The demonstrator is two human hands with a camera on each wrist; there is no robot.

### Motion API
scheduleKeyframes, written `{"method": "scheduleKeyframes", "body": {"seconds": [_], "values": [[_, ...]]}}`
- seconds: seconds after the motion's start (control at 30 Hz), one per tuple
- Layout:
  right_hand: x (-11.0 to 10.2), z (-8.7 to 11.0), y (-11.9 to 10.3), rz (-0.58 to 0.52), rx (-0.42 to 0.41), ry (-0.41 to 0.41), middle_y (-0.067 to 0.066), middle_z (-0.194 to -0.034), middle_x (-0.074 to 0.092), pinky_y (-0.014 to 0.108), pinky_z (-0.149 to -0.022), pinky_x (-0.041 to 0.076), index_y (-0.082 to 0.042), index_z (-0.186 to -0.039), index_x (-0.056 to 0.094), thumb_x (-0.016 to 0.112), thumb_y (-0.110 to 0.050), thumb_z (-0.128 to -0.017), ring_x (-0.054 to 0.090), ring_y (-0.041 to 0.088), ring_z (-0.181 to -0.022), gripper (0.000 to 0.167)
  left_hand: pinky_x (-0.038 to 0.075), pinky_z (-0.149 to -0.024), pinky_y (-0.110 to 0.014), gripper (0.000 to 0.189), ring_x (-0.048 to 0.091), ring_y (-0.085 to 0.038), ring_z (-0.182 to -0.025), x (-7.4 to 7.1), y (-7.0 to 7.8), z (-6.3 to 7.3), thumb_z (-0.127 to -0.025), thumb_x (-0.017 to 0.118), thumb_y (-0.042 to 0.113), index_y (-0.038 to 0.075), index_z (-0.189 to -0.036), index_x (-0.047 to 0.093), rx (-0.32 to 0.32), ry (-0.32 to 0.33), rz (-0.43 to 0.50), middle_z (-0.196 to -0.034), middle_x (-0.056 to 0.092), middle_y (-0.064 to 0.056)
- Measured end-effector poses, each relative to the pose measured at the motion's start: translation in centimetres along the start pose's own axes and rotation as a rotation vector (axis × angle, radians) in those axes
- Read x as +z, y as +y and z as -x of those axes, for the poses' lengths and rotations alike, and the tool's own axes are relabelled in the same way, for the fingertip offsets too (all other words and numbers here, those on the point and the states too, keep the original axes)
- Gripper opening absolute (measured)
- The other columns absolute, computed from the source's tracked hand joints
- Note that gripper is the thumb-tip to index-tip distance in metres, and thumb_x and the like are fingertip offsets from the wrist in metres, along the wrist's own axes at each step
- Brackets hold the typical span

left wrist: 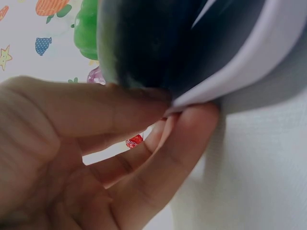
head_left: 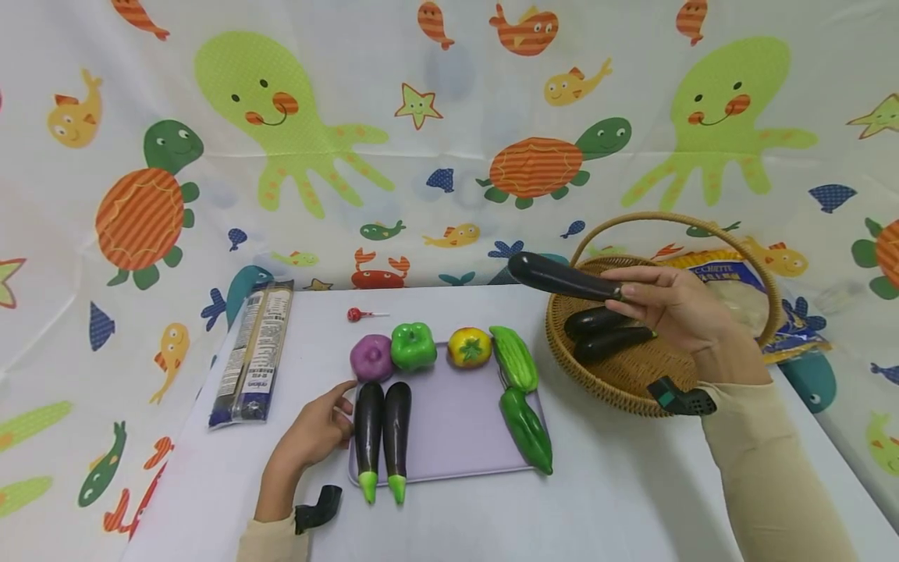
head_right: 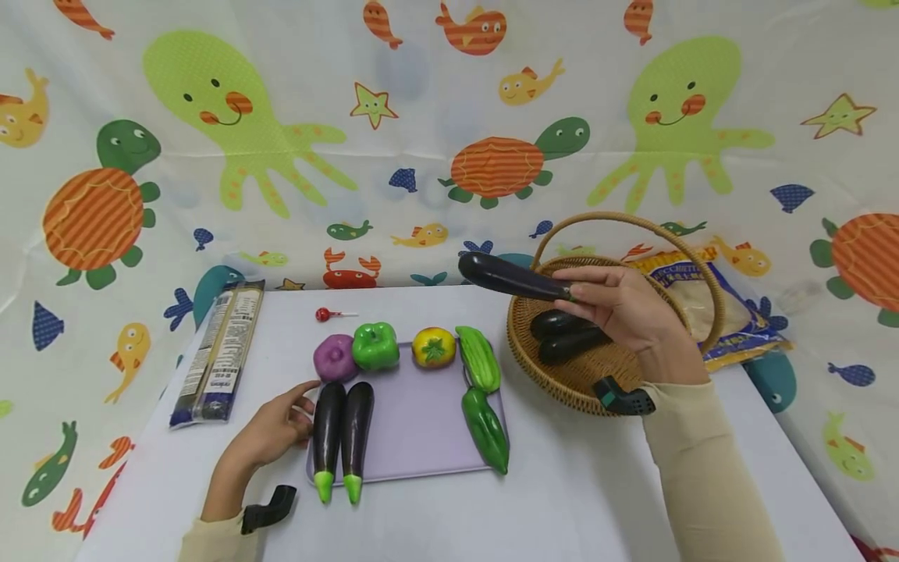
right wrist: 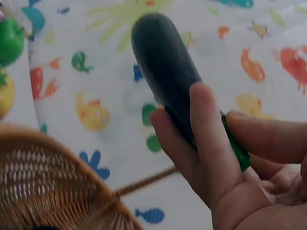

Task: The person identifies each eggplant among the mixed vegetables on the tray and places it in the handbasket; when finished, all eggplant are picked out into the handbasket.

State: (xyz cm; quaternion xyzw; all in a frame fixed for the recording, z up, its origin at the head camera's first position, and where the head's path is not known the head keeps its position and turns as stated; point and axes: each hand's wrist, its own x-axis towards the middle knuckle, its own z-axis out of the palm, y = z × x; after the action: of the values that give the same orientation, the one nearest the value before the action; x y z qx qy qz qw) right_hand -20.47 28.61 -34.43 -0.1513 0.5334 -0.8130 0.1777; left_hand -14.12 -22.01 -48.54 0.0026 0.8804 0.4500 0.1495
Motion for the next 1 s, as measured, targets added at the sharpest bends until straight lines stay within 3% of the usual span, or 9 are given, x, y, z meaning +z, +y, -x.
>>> {"method": "scheduleKeyframes", "body": {"seconds": [0.17,0.43,0.63,0.8,1.0], "values": [[-2.6,0.2,-0.6,0.035,0.058,0.028,0.006,-0.119,0.064,0.033,-0.092,0.056,0.003,-0.123,0.072,0.038,0.012,-0.103,0.073,0.019,-0.097,0.040,0.056,-0.060,-0.034,0.076,0.060,-0.020,-0.073,0.1,-0.1,0.0,-0.077,0.049,-0.021,-0.004,-0.150,0.042,-0.005,-0.007,0.012,-0.106,0.056,-0.016],[-5.1,0.7,-1.8,0.156,0.117,0.179,0.004,-0.128,0.060,0.033,-0.091,0.057,-0.001,-0.122,0.073,0.047,0.009,-0.102,0.067,0.018,-0.111,0.034,0.054,-0.060,-0.034,0.076,0.061,-0.020,-0.073,0.0,-0.1,-0.1,-0.077,0.051,-0.019,-0.003,-0.151,0.042,-0.001,0.000,-0.009,-0.106,0.057,-0.016],[-7.0,0.6,-2.1,0.103,0.112,0.073,0.004,-0.127,0.061,0.033,-0.092,0.057,0.003,-0.124,0.071,0.038,0.013,-0.103,0.067,0.017,-0.112,0.041,0.055,-0.061,-0.034,0.075,0.060,-0.020,-0.075,0.0,-0.1,-0.1,-0.078,0.051,-0.019,-0.003,-0.151,0.042,-0.007,0.000,-0.008,-0.107,0.057,-0.016],[-8.1,0.4,-2.2,0.148,0.119,0.076,0.001,-0.128,0.062,0.032,-0.091,0.057,0.000,-0.121,0.073,0.037,0.014,-0.102,0.067,0.015,-0.111,0.043,0.056,-0.061,-0.034,0.076,0.060,-0.020,-0.075,-0.1,-0.2,-0.2,-0.077,0.050,-0.020,-0.002,-0.151,0.043,-0.011,0.004,-0.010,-0.107,0.057,-0.016],[-8.6,-0.1,-2.4,0.178,0.189,0.224,0.004,-0.112,0.068,0.032,-0.080,0.061,0.002,-0.105,0.078,0.040,0.016,-0.099,0.072,0.021,-0.094,0.041,0.056,-0.061,-0.034,0.076,0.060,-0.020,-0.075,-0.2,-0.2,-0.2,-0.077,0.049,-0.020,-0.002,-0.151,0.043,-0.009,0.002,-0.011,-0.107,0.057,-0.016]]}}
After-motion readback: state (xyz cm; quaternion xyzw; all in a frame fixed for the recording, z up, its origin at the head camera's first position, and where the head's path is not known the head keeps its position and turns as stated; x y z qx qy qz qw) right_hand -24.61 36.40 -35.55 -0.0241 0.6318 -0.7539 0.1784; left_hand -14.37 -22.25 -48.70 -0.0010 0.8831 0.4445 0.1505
